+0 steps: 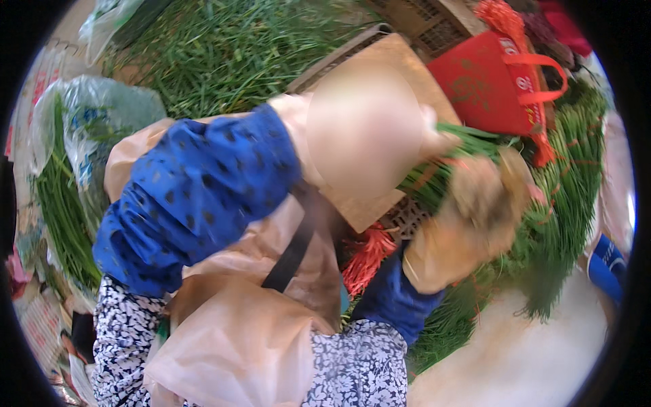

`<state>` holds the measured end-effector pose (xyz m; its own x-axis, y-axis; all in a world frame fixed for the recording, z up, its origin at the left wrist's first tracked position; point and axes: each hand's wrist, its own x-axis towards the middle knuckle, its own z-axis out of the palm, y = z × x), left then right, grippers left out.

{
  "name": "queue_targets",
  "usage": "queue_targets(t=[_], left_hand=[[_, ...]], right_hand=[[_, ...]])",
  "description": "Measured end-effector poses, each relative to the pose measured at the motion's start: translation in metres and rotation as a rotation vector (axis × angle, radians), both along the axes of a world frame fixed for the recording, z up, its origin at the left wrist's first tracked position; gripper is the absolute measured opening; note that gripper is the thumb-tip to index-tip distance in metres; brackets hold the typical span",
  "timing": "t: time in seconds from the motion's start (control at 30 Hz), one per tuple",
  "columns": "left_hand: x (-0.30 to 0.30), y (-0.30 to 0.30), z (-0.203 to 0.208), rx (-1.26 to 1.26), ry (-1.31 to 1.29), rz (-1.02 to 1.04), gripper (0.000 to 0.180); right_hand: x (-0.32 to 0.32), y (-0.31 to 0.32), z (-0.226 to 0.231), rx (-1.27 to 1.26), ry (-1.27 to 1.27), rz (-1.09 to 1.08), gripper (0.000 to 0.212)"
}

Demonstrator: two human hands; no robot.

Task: The person bundles green onions together using red ties and trims the ends.

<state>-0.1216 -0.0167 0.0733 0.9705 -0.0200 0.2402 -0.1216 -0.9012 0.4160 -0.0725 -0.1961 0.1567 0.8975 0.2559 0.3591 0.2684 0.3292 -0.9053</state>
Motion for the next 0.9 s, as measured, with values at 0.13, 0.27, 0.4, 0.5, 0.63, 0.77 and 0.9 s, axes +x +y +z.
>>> queue_targets(t=[0.13,0.27,0.4,0.5,0.63,0.77,0.9], left_hand=[[0.033,0.009,-0.02,0.114,0.376,-0.109,0.056],[0.031,0.006,-0.008,0.19,0.328,-0.128,0.069],[0.013,0.021,-0.065,0.076,0.238,0.014,0.078],[0.01,0.007,-0.043,0.135,0.289,0.001,0.069],[-0.007,-0.004,-0.03,0.032,0.063,0.025,0.06],[-0.014,-0.011,-0.022,-0.295,-0.155,0.049,0.03],[-0.026,-0.009,-0.044,-0.562,-0.412,-0.019,0.02]], right_hand=[[0.054,0.045,-0.089,0.028,0.397,0.034,0.024],[0.068,0.047,-0.115,-0.082,0.283,0.188,0.028],[-0.023,0.081,-0.067,-0.354,0.289,0.286,0.026],[-0.04,0.056,-0.092,-0.262,0.383,0.07,0.021],[-0.014,0.035,-0.074,-0.162,0.335,0.036,0.019],[-0.026,0.032,-0.07,-0.056,0.458,0.053,0.018],[-0.041,0.024,-0.073,-0.081,0.386,0.022,0.013]])
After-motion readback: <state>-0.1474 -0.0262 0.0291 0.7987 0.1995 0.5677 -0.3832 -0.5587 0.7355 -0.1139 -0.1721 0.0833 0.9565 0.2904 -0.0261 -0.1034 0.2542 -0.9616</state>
